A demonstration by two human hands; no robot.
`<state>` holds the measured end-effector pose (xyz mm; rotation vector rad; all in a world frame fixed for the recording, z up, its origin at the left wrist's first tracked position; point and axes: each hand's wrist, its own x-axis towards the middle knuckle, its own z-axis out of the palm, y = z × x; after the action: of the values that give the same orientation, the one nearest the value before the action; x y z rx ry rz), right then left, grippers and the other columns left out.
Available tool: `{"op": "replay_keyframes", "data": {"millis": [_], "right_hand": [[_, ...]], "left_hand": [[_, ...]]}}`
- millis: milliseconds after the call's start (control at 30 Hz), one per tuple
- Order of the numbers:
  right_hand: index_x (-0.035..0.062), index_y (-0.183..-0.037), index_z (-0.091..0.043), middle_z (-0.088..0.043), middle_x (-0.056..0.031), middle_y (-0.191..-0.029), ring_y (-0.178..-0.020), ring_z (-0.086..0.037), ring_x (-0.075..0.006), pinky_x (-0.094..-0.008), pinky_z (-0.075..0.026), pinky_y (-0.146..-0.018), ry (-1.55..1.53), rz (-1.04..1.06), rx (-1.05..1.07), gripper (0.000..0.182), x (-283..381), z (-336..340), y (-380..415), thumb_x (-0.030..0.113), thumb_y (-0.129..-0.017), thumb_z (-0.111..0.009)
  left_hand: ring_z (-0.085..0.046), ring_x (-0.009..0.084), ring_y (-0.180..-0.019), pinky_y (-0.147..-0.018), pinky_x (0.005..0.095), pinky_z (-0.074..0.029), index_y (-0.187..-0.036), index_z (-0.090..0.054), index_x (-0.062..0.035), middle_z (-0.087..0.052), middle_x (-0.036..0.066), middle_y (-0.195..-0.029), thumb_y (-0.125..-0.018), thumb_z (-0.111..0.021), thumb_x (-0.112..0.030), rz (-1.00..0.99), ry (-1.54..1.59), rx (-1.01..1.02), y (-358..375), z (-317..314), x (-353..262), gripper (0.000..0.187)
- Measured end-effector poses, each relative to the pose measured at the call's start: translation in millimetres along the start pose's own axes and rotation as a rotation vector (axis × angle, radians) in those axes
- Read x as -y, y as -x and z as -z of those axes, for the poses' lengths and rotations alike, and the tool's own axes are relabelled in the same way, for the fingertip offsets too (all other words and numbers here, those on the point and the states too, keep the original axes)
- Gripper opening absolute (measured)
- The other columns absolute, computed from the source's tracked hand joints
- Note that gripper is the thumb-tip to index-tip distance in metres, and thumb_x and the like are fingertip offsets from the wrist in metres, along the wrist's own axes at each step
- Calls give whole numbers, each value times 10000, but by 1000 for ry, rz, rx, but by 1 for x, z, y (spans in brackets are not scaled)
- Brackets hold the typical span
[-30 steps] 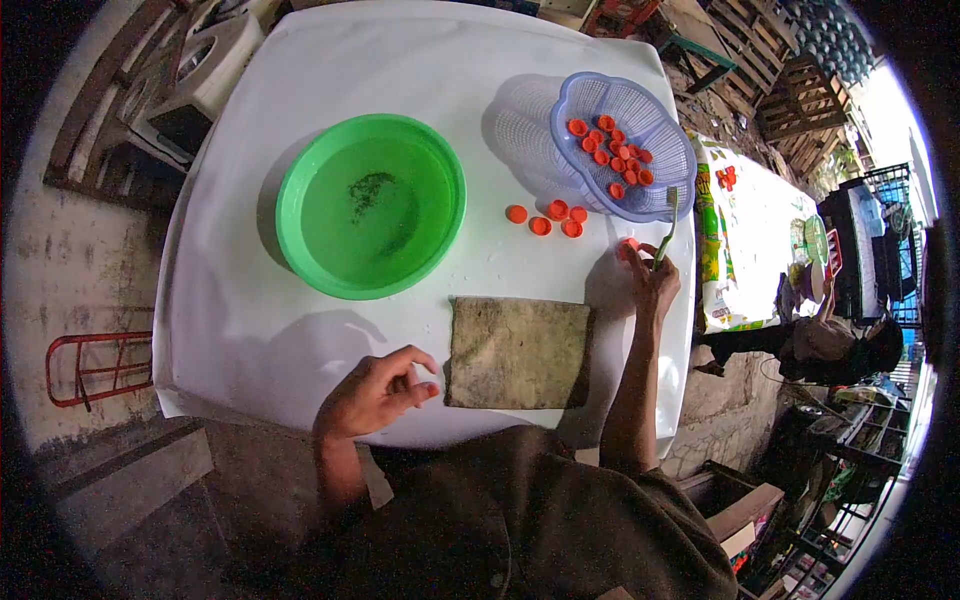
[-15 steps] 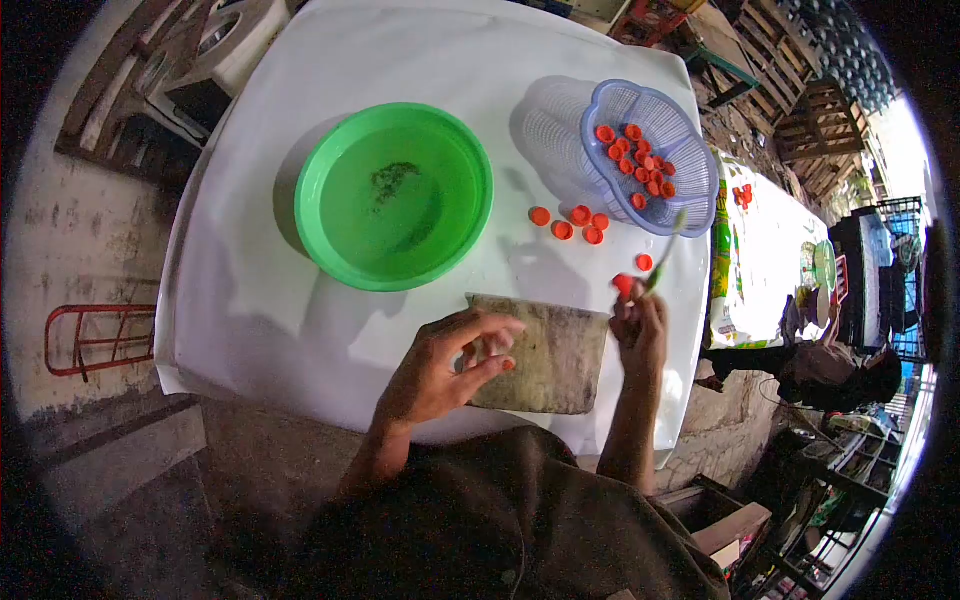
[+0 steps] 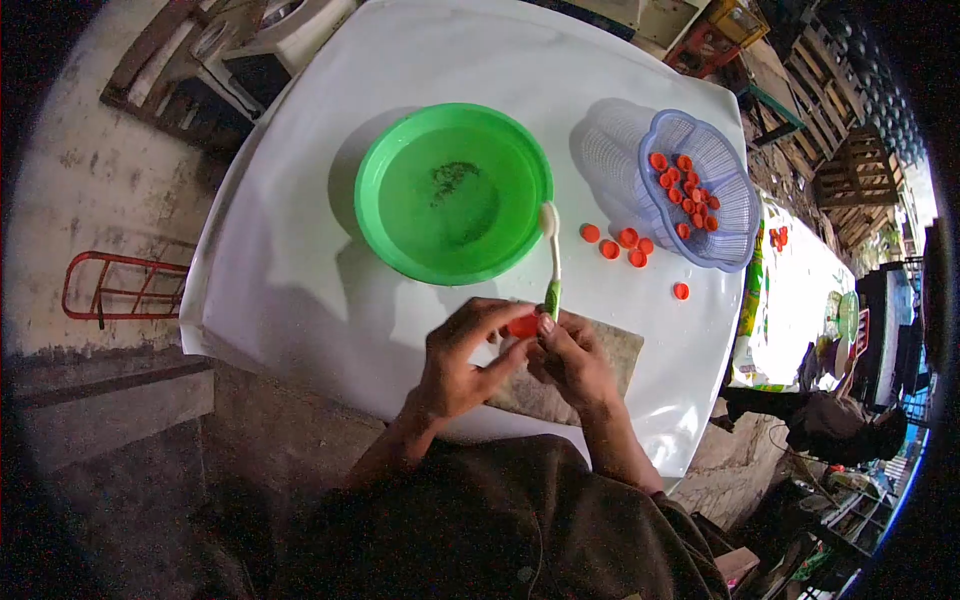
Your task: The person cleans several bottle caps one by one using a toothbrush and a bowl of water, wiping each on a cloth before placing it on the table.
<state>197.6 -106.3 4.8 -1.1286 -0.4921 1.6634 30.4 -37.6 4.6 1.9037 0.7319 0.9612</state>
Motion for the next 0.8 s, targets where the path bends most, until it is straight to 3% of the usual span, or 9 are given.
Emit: {"op": "replay_keyframes", "data": {"millis": [100, 133, 200, 267, 333, 433, 533, 667, 800], "right_hand": [[70, -1217, -579, -507, 45, -725, -562, -370, -28, -189, -276, -495, 464, 140, -169, 317, 15, -10, -13, 302, -1013, -508], [53, -1221, -574, -517, 25, -748, -593, -388, -42, -209, -313, -510, 473, 181, -206, 301, 14, -1, -20, 256, -1012, -496], [7, -1211, -576, -566, -33, -802, -634, -461, -84, -261, -397, -545, 797, 450, -214, 290, 16, 17, -33, 183, -991, -508], [-25, -1185, -594, -646, -169, -922, -742, -625, -231, -360, -482, -637, 1122, 625, -188, 289, 31, 23, -46, 60, -910, -570], [-8, -1207, -597, -664, -191, -884, -722, -648, -266, -365, -480, -631, 1233, 536, -235, 320, 40, 19, -52, 64, -895, -586], [21, -1166, -626, -655, -179, -737, -641, -647, -302, -386, -478, -595, 1303, 597, -308, 286, 49, 14, -63, 75, -886, -603], [45, -1051, -620, -660, -212, -762, -704, -649, -400, -479, -503, -611, 1388, 497, -377, 190, 62, 0, -77, 102, -870, -601], [82, -1006, -622, -655, -210, -713, -667, -648, -407, -509, -497, -573, 1553, 442, -371, 170, 59, -10, -87, 189, -874, -609], [30, -971, -685, -653, -218, -682, -612, -654, -379, -462, -497, -566, 1497, 557, -245, 205, 54, -15, -86, 192, -846, -673]], "left_hand": [[-592, 140, -751, -673, 274, -496, -1171, -629, -53, -673, 79, -966, -777, -760, -33, 64, 4, -226, -1, 13, 16, 415], [-584, 141, -732, -669, 273, -493, -1163, -624, -50, -667, 73, -946, -772, -760, -29, 80, -68, -237, -3, 23, 21, 415], [-582, 141, -727, -664, 274, -491, -1134, -626, -51, -659, 66, -928, -767, -757, -23, 99, -120, -306, -5, 37, 34, 391], [-526, 109, -762, -738, 247, -466, -1133, -616, -35, -622, 37, -933, -805, -724, 6, 146, -152, -308, -10, 52, 34, 348], [-597, 211, -842, -750, 323, -499, -1102, -633, -79, -636, 83, -962, -757, -752, -15, 208, -298, -299, -18, 65, 29, 370], [-576, 269, -969, -832, 377, -486, -1107, -637, -90, -628, 93, -999, -754, -750, -27, 65, -512, -290, -25, 75, 37, 376], [-549, 307, -1041, -886, 410, -464, -1093, -640, -78, -631, 100, -1030, -755, -748, -38, 97, -518, -264, -32, 79, 39, 357], [-564, 293, -1027, -907, 413, -447, -1123, -619, -74, -649, 87, -1051, -759, -745, -39, 99, -481, -268, -38, 79, 50, 387], [-575, 280, -1032, -929, 419, -428, -1194, -562, -84, -663, 75, -1058, -754, -751, -43, 124, -451, -270, -41, 79, 54, 481]]}}
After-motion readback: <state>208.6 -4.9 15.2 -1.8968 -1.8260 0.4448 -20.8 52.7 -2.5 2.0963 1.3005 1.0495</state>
